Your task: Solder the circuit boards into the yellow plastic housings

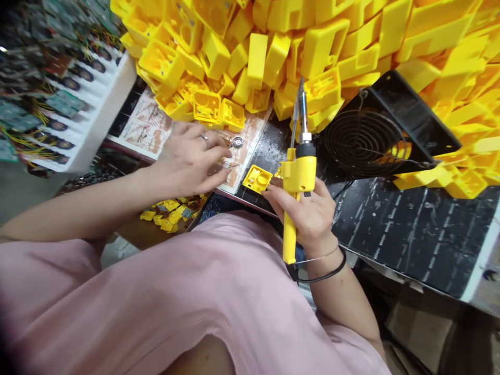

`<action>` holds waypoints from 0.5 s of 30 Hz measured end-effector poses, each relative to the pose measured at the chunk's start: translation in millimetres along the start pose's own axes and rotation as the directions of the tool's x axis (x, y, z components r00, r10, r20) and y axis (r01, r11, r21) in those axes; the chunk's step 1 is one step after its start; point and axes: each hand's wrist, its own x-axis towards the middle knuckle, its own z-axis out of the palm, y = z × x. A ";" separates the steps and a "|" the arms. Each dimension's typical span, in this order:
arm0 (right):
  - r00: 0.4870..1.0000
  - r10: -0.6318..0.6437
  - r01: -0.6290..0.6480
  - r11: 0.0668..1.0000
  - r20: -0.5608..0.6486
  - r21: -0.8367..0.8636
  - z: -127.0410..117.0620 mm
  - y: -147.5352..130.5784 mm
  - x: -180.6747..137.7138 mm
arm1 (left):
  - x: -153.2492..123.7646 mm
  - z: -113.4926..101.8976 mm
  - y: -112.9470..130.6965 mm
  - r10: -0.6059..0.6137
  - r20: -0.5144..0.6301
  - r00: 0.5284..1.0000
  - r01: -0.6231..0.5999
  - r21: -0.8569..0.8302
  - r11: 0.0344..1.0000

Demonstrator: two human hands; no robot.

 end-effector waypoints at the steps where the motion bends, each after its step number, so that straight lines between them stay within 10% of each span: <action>1: 1.000 -0.005 0.005 1.000 0.004 -0.002 -3.6 -0.5 0.4 | 5.1 3.5 0.9 -0.020 0.073 0.997 0.018 0.019 1.000; 5: 1.000 0.012 -0.012 1.000 0.006 -0.002 -19.0 -0.8 -5.1 | 12.0 14.5 -1.3 -0.031 0.223 0.974 0.025 0.031 0.999; 15: 0.994 0.022 -0.028 0.998 0.103 0.051 7.1 4.3 -7.2 | -8.3 24.1 -1.1 -0.033 -0.002 0.999 0.029 -0.387 0.922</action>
